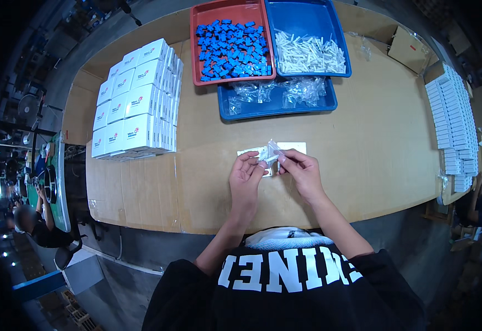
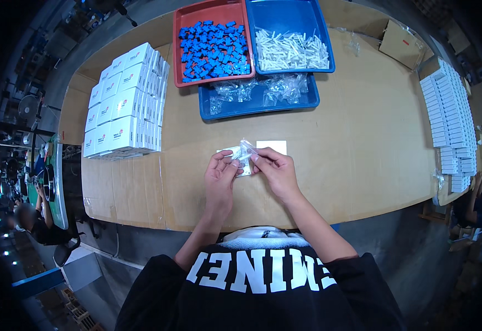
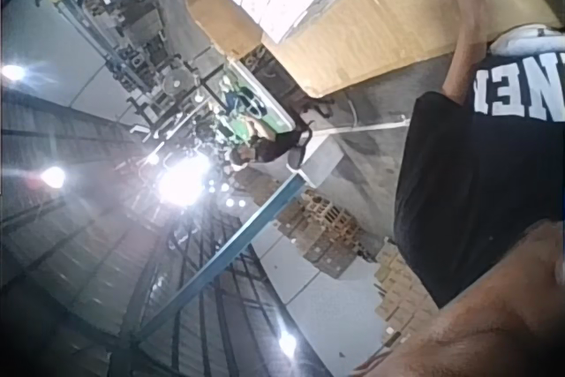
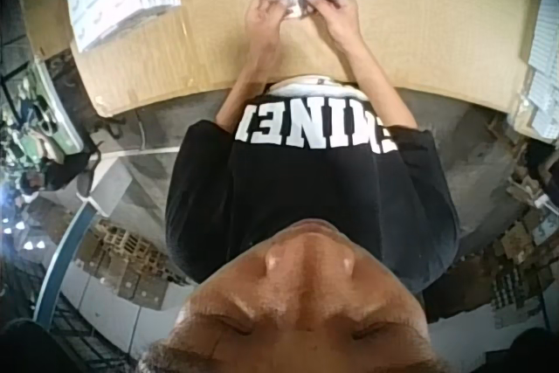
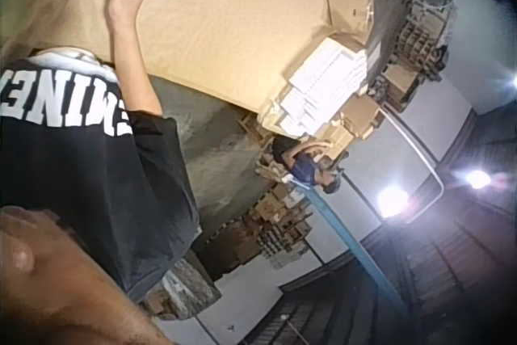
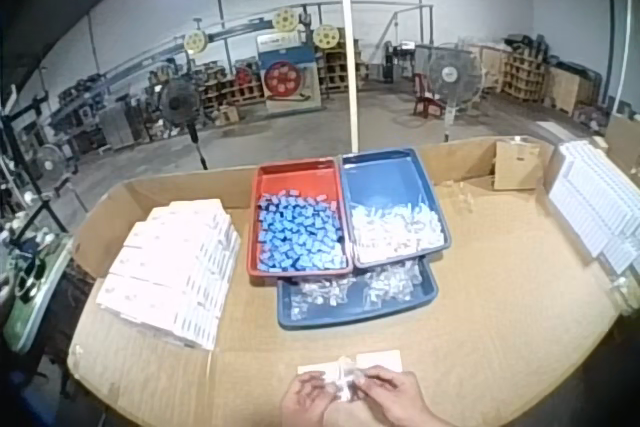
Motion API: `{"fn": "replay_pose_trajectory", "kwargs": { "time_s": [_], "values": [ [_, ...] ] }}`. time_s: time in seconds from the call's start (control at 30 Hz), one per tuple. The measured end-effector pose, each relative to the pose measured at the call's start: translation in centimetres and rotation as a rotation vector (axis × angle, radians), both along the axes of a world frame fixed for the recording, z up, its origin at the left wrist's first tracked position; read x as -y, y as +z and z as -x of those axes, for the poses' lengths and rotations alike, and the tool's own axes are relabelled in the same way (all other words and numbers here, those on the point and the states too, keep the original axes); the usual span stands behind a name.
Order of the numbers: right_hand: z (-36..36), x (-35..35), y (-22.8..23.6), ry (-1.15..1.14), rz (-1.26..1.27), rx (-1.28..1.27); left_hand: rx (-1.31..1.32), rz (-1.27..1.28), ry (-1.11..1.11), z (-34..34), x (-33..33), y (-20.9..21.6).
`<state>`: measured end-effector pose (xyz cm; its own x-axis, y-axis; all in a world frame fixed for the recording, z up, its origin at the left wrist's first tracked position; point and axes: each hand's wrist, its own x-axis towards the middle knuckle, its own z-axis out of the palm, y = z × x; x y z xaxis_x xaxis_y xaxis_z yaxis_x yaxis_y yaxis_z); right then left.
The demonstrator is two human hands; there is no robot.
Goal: The recorder is assembling and packaging small electronic components into white boxes at a factory workstation.
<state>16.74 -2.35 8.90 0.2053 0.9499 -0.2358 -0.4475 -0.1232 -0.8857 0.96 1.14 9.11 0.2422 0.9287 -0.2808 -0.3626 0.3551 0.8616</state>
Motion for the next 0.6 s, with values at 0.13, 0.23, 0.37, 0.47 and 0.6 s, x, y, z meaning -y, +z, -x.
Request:
{"fn": "replay_pose_trajectory", "kwargs": {
  "time_s": [0.13,0.23,0.37,0.47,0.6],
  "values": [
    [0.34,-0.05,0.91,-0.006,-0.015,0.049,0.002,-0.04,0.004,-0.03,0.15,-0.26],
    [0.31,-0.06,0.56,-0.029,0.037,-0.048,0.003,-0.05,0.017,-0.12,0.11,-0.34],
    [0.27,-0.03,0.67,-0.045,0.02,-0.087,0.044,-0.007,0.011,0.08,0.04,-0.42],
    [0.11,0.03,0.46,-0.061,0.019,-0.105,0.073,0.041,0.004,-0.02,-0.1,0.22],
    [0.1,-0.21,0.8,-0.073,0.006,-0.153,0.099,-0.044,-0.004,-0.33,0.03,0.31]
  ]
}}
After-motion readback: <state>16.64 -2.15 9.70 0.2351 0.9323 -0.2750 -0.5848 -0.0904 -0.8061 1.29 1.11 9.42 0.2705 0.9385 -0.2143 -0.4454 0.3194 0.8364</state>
